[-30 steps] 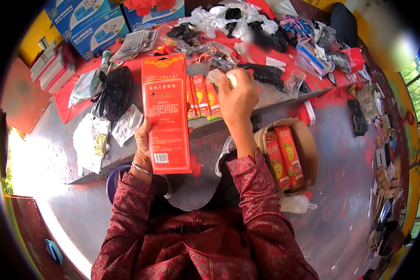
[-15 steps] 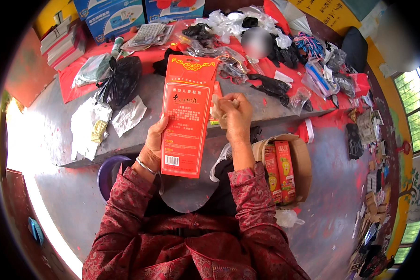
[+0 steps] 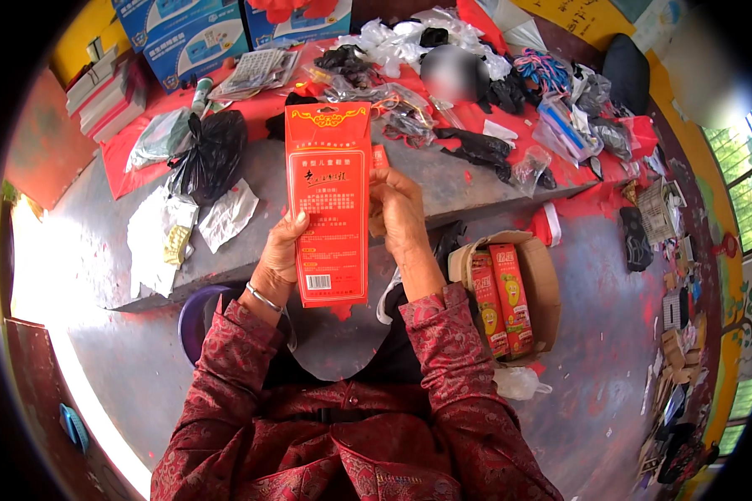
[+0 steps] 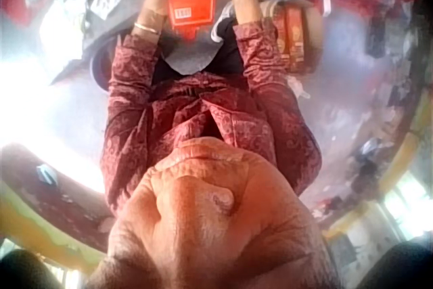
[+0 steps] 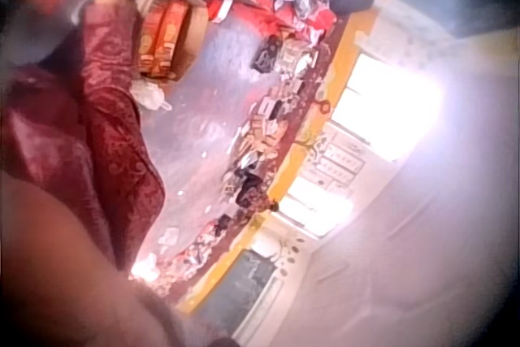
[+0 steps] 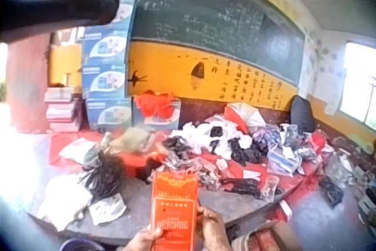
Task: The person sits on a low stool and wipes the surface of red rectangular boxes with a white cloth. They pick up the boxes from a cluttered table, wipe them, and place them into a cardboard box on the floor.
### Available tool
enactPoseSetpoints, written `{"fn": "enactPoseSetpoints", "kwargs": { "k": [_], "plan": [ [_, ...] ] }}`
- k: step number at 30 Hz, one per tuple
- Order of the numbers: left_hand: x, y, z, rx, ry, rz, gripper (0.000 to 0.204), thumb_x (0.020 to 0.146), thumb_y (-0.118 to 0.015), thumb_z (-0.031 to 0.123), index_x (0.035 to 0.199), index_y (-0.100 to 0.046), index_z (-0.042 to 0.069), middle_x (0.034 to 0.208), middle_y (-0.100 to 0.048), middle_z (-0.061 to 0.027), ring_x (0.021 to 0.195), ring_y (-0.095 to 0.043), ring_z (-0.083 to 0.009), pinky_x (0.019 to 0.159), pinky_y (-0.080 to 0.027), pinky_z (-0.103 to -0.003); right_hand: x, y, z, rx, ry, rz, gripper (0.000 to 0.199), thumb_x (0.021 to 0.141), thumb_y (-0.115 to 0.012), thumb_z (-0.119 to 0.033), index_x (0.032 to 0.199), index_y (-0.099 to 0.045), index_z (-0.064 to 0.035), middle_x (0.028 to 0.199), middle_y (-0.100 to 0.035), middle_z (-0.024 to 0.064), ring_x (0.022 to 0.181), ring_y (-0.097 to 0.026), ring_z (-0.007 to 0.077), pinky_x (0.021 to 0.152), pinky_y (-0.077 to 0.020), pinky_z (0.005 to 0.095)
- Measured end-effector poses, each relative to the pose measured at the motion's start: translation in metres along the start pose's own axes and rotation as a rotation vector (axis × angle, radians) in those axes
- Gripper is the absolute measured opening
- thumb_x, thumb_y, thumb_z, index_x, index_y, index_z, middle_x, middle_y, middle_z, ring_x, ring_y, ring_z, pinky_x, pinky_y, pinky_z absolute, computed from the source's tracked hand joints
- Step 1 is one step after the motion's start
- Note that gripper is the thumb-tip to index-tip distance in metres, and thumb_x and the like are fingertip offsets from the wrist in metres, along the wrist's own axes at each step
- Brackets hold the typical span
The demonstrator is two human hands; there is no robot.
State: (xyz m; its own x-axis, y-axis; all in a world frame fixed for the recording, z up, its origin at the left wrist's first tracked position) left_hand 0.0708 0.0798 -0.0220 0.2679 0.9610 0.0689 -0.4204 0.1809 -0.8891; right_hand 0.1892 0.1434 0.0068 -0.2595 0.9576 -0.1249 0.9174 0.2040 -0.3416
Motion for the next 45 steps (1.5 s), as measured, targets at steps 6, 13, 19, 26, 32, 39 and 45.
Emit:
{"fn": "enactPoseSetpoints", "kwargs": {
  "k": [6,13,19,26,32,39,45],
  "plan": [
    [0.002,-0.004,-0.001,0.001,0.002,0.000,0.046,0.083,-0.062,0.017,0.122,-0.044,0.002,0.113,-0.056,-0.0124,0.100,-0.058,-0.0233,0.086,-0.049,-0.038,0.003,0.008,0.010,0.073,-0.063,0.059,0.020,0.083,-0.036,-0.004,0.079,-0.056,-0.0048,0.053,-0.049,-0.0019,0.032,-0.030,0.0022,0.029,-0.0171,0.0194],
    [0.008,-0.004,-0.006,0.024,-0.004,0.029,0.045,0.083,-0.062,0.016,0.121,-0.044,0.000,0.111,-0.057,-0.0133,0.098,-0.059,-0.0236,0.084,-0.050,-0.038,0.002,0.010,0.016,0.186,-0.097,0.069,0.023,0.082,-0.035,-0.006,0.082,-0.057,-0.0017,0.049,-0.042,-0.0030,0.032,-0.028,0.0049,0.029,-0.0160,0.0217],
    [0.016,-0.005,-0.013,0.011,-0.013,0.012,0.041,0.082,-0.063,0.015,0.116,-0.048,-0.001,0.105,-0.059,-0.0136,0.094,-0.060,-0.0239,0.082,-0.051,-0.037,0.002,0.014,0.019,0.291,-0.105,-0.040,0.021,0.084,-0.036,-0.009,0.082,-0.056,-0.0035,0.050,-0.039,-0.0047,0.032,-0.026,0.0039,0.029,-0.0144,0.0207],
    [0.019,-0.013,-0.019,0.027,-0.007,0.000,0.040,0.079,-0.064,0.010,0.114,-0.050,-0.002,0.104,-0.060,-0.0147,0.091,-0.062,-0.0250,0.081,-0.052,-0.038,-0.003,0.027,0.018,0.371,-0.102,-0.028,0.019,0.088,-0.043,-0.021,0.081,-0.055,-0.0080,0.054,-0.048,-0.0024,0.033,-0.036,0.0068,0.029,-0.0226,0.0219],
    [0.018,-0.021,-0.023,-0.016,0.056,0.016,0.044,0.075,-0.066,0.006,0.115,-0.049,-0.003,0.105,-0.061,-0.0163,0.092,-0.062,-0.0274,0.080,-0.053,-0.039,-0.012,0.025,0.006,0.402,-0.078,-0.036,0.038,0.089,-0.048,-0.045,0.083,-0.057,-0.0090,0.063,-0.058,-0.0008,0.043,-0.051,0.0089,0.035,-0.0364,0.0211],
    [0.019,-0.020,-0.033,0.036,0.095,-0.014,0.048,0.073,-0.062,0.007,0.117,-0.047,-0.003,0.107,-0.059,-0.0172,0.095,-0.061,-0.0284,0.084,-0.051,-0.041,-0.024,0.029,-0.005,0.264,0.044,-0.092,0.041,0.084,-0.057,-0.049,0.086,-0.058,-0.0082,0.064,-0.059,-0.0003,0.044,-0.051,0.0060,0.034,-0.0370,0.0196],
    [0.022,-0.024,-0.036,0.042,0.086,-0.038,0.047,0.072,-0.060,0.004,0.116,-0.048,-0.003,0.107,-0.059,-0.0170,0.094,-0.061,-0.0284,0.083,-0.051,-0.041,-0.018,0.041,-0.002,0.185,0.141,-0.217,0.040,0.081,-0.063,-0.043,0.091,-0.058,-0.0051,0.058,-0.055,-0.0028,0.038,-0.045,0.0019,0.029,-0.0270,0.0148]
  ]
}}
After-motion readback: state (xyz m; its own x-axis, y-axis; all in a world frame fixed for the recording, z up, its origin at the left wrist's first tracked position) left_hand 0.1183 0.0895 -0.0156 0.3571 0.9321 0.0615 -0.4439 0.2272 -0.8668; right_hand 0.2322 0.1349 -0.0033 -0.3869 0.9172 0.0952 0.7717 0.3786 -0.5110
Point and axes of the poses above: each hand's wrist, its own x-axis towards the middle knuckle, its own y-axis out of the back of the hand, z = x × y, the point moved 8 cm from there along x, towards the middle knuckle
